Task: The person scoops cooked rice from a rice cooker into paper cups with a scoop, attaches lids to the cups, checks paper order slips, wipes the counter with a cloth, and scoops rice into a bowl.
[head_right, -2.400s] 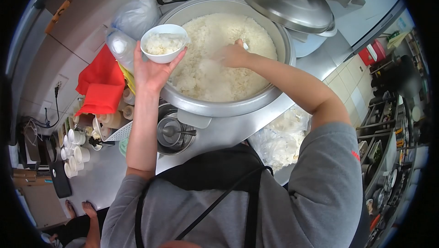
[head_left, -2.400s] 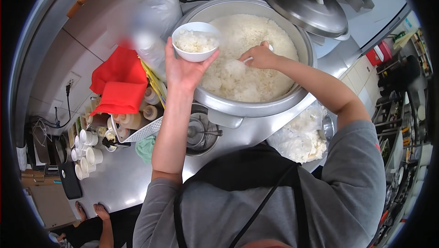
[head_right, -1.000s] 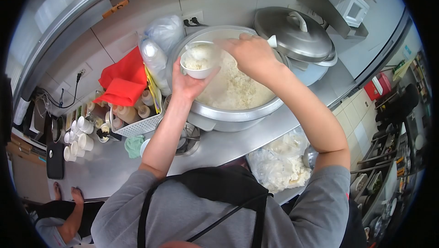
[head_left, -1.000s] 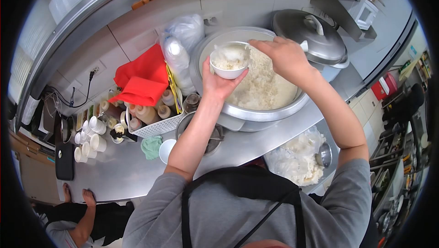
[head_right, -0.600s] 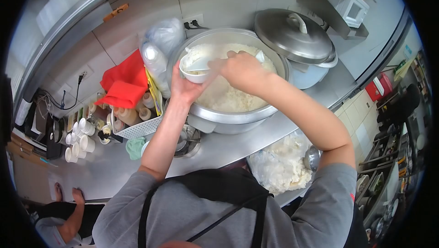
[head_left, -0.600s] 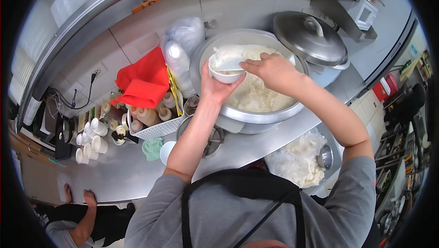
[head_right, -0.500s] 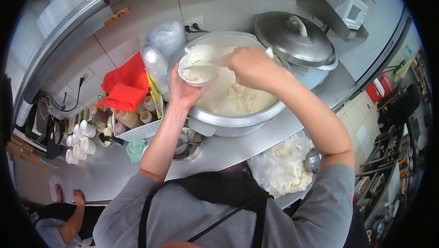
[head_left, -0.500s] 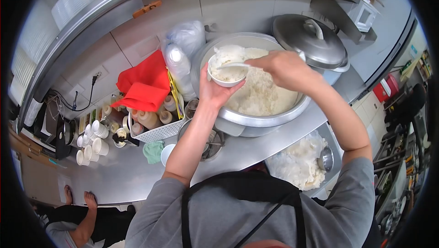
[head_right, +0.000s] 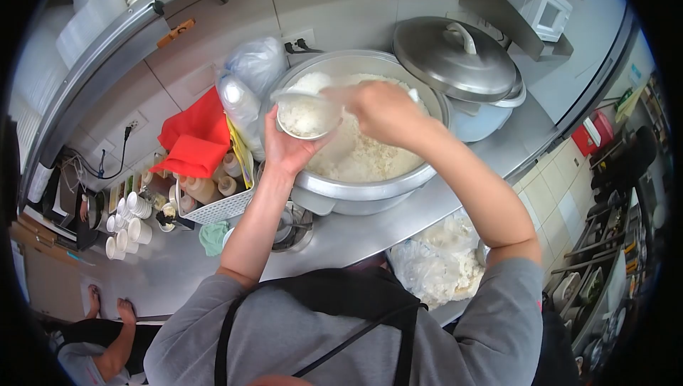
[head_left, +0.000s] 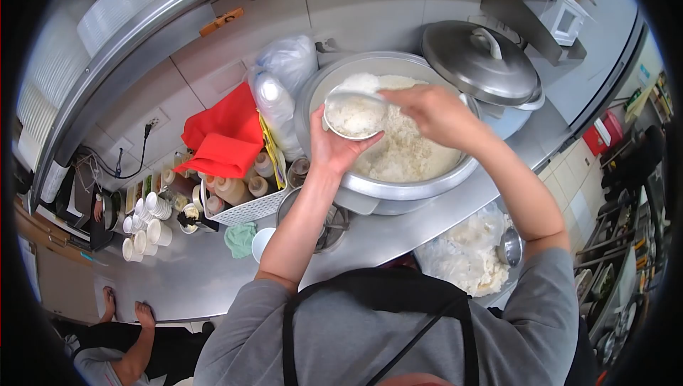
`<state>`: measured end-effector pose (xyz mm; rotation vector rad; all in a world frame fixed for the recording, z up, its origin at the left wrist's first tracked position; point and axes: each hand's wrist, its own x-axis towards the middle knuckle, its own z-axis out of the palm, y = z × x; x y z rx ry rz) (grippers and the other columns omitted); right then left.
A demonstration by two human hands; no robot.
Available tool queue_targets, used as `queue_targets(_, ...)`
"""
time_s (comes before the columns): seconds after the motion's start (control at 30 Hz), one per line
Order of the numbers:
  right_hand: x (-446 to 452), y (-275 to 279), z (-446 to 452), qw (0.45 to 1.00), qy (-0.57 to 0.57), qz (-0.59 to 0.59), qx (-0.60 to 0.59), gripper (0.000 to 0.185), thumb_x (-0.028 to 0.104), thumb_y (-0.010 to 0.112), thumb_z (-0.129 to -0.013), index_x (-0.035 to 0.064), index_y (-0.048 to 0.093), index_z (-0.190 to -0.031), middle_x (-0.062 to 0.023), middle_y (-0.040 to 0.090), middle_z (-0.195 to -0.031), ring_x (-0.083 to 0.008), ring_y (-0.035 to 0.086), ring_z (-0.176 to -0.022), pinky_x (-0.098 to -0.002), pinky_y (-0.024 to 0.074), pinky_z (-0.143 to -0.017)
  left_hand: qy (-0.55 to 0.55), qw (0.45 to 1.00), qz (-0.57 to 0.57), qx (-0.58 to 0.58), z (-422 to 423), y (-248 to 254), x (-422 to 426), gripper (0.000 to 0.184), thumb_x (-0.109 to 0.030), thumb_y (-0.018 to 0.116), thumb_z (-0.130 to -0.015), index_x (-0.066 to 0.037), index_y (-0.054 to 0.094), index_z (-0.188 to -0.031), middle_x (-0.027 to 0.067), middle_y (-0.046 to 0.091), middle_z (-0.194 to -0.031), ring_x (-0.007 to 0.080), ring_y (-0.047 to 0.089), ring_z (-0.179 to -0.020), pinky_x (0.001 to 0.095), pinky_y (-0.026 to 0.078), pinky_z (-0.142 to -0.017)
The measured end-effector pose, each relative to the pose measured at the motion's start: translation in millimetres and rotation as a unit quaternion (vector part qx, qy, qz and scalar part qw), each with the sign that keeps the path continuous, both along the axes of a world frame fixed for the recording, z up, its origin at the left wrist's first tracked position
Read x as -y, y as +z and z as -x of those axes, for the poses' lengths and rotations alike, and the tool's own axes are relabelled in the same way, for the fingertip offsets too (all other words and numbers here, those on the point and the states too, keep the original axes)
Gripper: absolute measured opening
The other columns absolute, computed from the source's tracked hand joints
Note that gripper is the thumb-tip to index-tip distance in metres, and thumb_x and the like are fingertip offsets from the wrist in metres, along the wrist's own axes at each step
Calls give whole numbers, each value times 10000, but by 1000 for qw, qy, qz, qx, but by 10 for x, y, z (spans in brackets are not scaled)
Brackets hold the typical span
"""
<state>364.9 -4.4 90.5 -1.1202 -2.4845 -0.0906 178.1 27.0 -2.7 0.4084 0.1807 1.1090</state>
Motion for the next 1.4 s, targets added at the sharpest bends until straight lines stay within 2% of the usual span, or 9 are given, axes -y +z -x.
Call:
queue_targets(0.07,12,111,-77,994,-55,-25,-95,363,-32,495,-728,86,591,-1058,-111,611,-978,-298,569,-840,-382,452,-731,-4,1000,-3,11,12,17,12,609,-480,368,-803,-100,346,-1277,156,371,-1293,336,380,-1177,562,351,-909)
queue_targets(0.17,-72,5,-134,989,-125,-16,-79,401,-40,493,-704,100,586,-1068,-101,611,-984,-287,565,-810,-372,456,-717,-14,1000,-17,9,27,27,30,602,-482,354,-805,-111,347,-1280,148,374,-1293,334,384,-1175,560,352,-908)
queue_targets(0.43,116,-185,-31,997,-46,-56,35,449,-40,496,-679,120,575,-1090,-89,607,-1003,-275,551,-776,-365,459,-703,-16,999,-32,-38,30,7,-31,625,-499,357,-802,-95,349,-1278,151,392,-1281,332,411,-1155,546,371,-895)
queue_targets(0.5,82,-44,-116,998,-37,43,4,411,-30,499,-717,108,569,-1098,-106,595,-1028,-292,556,-853,-363,455,-741,-16,998,-37,-49,24,20,-8,624,-500,353,-803,-95,352,-1277,150,396,-1279,334,417,-1151,544,383,-882)
queue_targets(0.7,-26,38,-168,984,-144,23,-104,375,-20,508,-746,94,562,-1099,-134,593,-1013,-317,545,-925,-361,445,-781,-33,997,-52,-50,26,18,29,633,-498,373,-796,-114,332,-1297,137,362,-1316,335,377,-1190,549,356,-911)
queue_targets(0.83,-28,-127,-130,985,-89,12,-148,374,-25,508,-745,92,563,-1097,-132,599,-996,-314,550,-906,-361,451,-766,-40,998,-48,-32,15,11,41,631,-498,380,-794,-115,337,-1294,135,358,-1317,327,373,-1194,536,364,-911)
queue_targets(1.1,81,-362,-47,992,-88,-94,6,506,-66,490,-635,143,580,-1087,-63,617,-971,-268,555,-775,-353,471,-678,-47,998,-36,-33,-14,-25,15,604,-484,386,-805,-109,358,-1278,135,390,-1288,319,393,-1175,536,368,-908)
queue_targets(1.23,48,-285,-164,995,-73,-55,49,522,-63,477,-632,157,574,-1096,-35,623,-956,-257,557,-778,-353,478,-677,-49,997,6,-62,-34,-107,-14,622,-502,401,-806,-104,340,-1279,144,372,-1300,340,394,-1168,566,368,-884)
queue_targets(1.4,76,-163,-154,978,-49,-172,112,588,-34,493,-647,239,526,-1167,-13,578,-1056,-212,535,-809,-336,456,-684,-48,994,13,-96,-64,-79,23,587,-481,407,-824,-119,343,-1281,131,364,-1306,331,369,-1188,580,329,-913)
